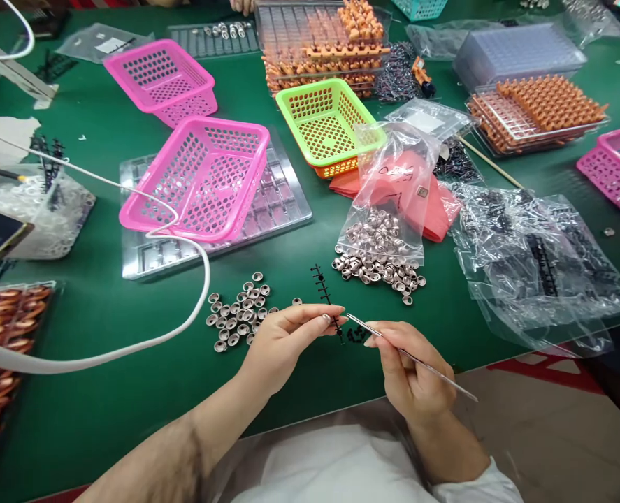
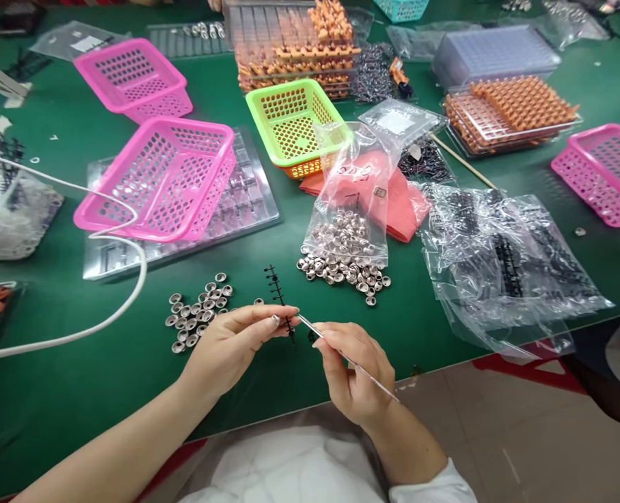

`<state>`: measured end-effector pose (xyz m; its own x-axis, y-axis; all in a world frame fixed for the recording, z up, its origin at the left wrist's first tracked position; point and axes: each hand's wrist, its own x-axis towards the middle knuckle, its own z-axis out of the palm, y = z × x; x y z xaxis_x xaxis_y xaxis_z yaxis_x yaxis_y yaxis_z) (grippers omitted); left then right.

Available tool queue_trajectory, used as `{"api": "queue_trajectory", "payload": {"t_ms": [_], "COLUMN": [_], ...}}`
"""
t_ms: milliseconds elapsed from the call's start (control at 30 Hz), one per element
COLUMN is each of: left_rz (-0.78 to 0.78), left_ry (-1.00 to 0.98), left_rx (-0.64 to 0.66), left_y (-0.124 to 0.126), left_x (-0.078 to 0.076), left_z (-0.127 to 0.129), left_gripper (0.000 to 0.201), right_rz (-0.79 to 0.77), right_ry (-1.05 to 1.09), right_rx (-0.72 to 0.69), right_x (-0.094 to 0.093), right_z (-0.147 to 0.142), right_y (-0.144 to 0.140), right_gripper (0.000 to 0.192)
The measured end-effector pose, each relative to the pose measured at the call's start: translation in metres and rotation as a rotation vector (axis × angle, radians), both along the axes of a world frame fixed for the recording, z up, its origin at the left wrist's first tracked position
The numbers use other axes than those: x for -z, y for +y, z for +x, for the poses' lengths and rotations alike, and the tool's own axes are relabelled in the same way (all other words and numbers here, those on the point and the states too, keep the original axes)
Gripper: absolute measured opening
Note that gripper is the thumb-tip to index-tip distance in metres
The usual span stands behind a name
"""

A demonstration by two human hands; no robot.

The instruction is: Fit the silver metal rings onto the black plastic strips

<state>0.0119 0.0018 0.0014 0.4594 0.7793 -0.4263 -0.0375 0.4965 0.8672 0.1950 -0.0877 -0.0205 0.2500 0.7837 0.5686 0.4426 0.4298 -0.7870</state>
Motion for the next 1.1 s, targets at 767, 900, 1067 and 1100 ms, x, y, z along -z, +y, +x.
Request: {"api": "queue_trajectory", "payload": {"t_ms": [767,900,1067,1100], "left_rz": [-0.077,-0.077,-0.131,-0.136], "left_ry": [0.009,-0.005,-0.024,-0.031], "left_rx": [0.063,0.073,0.055,0.051], "left_y": [0.001,0.001,-0.001,-0.002], "left_x": [-0.007,-0.006,-0.004,-0.004], "left_z": [0.007,0.008,0.012,0.012], "left_gripper": [0.018,0.016,0.015,0.016], "right_rz": [-0.205,-0.261,-0.341,-0.351], "right_ry": [0.446,0.569,0.73,0.744], "right_rx": [-0.029,-0.042,-0.109,-0.13], "right_x": [-0.009,-0.013,-0.02,-0.02], "right_z": [-0.006,-0.003,-0.01,-0.013], "right_y": [0.008,0.01,0.015,0.015], "right_gripper": [0.012,0.005,0.007,0.008]}}
